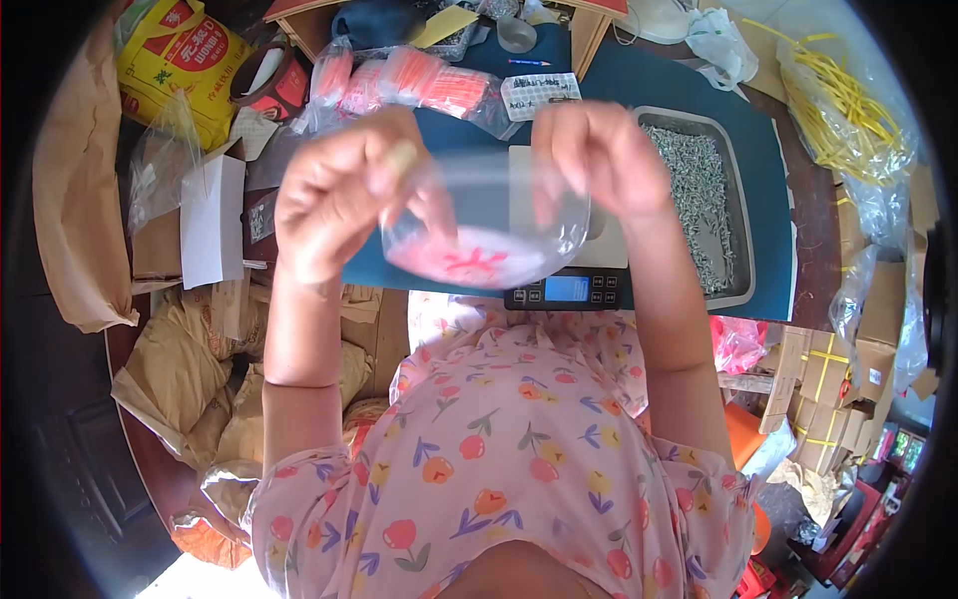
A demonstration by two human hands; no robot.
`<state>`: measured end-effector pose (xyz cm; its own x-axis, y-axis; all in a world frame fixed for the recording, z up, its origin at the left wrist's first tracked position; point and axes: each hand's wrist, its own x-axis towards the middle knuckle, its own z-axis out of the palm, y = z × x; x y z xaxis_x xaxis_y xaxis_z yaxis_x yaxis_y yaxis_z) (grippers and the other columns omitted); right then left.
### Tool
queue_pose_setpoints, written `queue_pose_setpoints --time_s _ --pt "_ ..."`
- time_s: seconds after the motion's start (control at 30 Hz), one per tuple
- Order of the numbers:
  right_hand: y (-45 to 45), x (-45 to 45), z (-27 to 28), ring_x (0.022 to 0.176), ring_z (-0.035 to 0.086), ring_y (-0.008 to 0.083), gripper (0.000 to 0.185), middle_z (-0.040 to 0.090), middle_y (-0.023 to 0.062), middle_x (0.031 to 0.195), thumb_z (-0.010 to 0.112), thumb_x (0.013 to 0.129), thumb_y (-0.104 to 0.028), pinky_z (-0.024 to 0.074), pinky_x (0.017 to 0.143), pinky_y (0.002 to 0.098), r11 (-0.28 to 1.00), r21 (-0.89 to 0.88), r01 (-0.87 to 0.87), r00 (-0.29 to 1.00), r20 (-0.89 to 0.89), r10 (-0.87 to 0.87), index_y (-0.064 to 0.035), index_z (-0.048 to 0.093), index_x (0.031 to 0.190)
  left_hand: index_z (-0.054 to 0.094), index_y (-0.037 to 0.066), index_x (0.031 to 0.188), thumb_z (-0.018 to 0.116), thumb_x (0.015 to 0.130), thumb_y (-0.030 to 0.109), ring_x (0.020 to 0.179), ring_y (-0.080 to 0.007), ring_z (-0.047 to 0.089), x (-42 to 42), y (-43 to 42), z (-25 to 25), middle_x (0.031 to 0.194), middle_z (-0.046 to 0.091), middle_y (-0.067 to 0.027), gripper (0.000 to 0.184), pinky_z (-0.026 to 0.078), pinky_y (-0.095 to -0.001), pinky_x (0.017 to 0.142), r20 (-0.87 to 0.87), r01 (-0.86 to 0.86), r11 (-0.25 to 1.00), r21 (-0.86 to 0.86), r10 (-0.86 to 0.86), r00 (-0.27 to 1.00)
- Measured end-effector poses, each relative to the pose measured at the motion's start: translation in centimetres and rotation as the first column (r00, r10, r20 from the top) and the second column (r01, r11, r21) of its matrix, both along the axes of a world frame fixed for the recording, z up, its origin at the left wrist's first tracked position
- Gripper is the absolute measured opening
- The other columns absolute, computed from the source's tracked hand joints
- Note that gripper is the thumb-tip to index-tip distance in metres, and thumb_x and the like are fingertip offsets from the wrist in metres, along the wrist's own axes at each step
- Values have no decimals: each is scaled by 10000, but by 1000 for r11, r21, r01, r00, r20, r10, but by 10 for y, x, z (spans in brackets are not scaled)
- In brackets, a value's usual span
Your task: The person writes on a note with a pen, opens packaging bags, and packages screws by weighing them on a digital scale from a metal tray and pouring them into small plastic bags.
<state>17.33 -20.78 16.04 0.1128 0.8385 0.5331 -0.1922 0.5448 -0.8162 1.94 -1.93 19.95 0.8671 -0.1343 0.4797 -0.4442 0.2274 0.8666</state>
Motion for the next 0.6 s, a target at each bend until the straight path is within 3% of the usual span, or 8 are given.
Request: queue_pose_setpoints --time_s 0.07,0.13,0.17,0.3,0.37,0.43,0.5,0.6 --pt "15 12 -21 806 642 299 552 602 155 905 323 950 -517 501 792 404 990 66 -122 959 -250 134 -23 563 897 555 -35 831 440 951 148 739 -142 551 13 -4 -4 782 544 -78 247 448 -250 585 57 -13 992 -122 20 998" --pt "25 -21 -31 1027 579 355 675 557 211 1147 291 926 -587 437 931 455 997 -26 -78 664 -747 32 -8 497 1204 552 -49 881 439 955 127 721 -151 554 18 -8 4 836 554 -90 222 439 -214 538 32 -149 973 -176 157 987" --pt "23 -28 -33 1176 488 350 736 451 210 1326 304 919 -595 393 987 470 994 -105 -35 711 -702 -49 -22 337 1380 564 -44 884 472 953 139 682 -135 547 20 -11 10 836 560 -75 216 433 -206 546 -26 -240 956 -169 239 971" --pt "19 -57 -55 1195 491 293 697 444 184 1337 362 937 -517 404 976 442 987 -76 -139 724 -688 49 -9 258 1402 604 -21 838 595 917 167 586 -97 518 33 8 10 787 565 -11 203 430 -202 583 -101 -631 774 -52 625 774" --pt "15 -63 -57 1138 544 277 668 477 190 1294 399 943 -469 469 907 414 966 -259 -12 876 -469 -115 -6 246 1400 613 -16 798 626 897 167 593 -75 501 41 21 3 755 560 12 209 417 -189 583 111 -762 630 152 755 646" --pt "10 -59 -78 1007 604 253 586 523 194 1211 428 946 -406 512 780 362 955 -77 -285 630 -766 126 -4 312 1357 604 -22 747 638 889 154 608 -36 466 52 42 -9 731 558 17 228 375 -171 571 599 -910 269 316 687 412" --pt "9 -58 -68 776 645 231 460 579 213 1066 438 948 -357 524 578 313 827 337 -450 142 -887 439 -16 428 1256 598 -7 715 631 893 157 614 -28 466 50 49 -18 715 557 15 245 367 -172 564 406 -829 481 287 723 560" --pt "9 -61 -71 783 638 252 512 590 209 1039 438 939 -430 523 587 325 862 289 -417 297 -852 430 -47 435 1278 590 33 656 617 908 209 590 -28 473 43 42 -21 620 529 31 308 360 -182 528 60 -719 652 239 729 681"
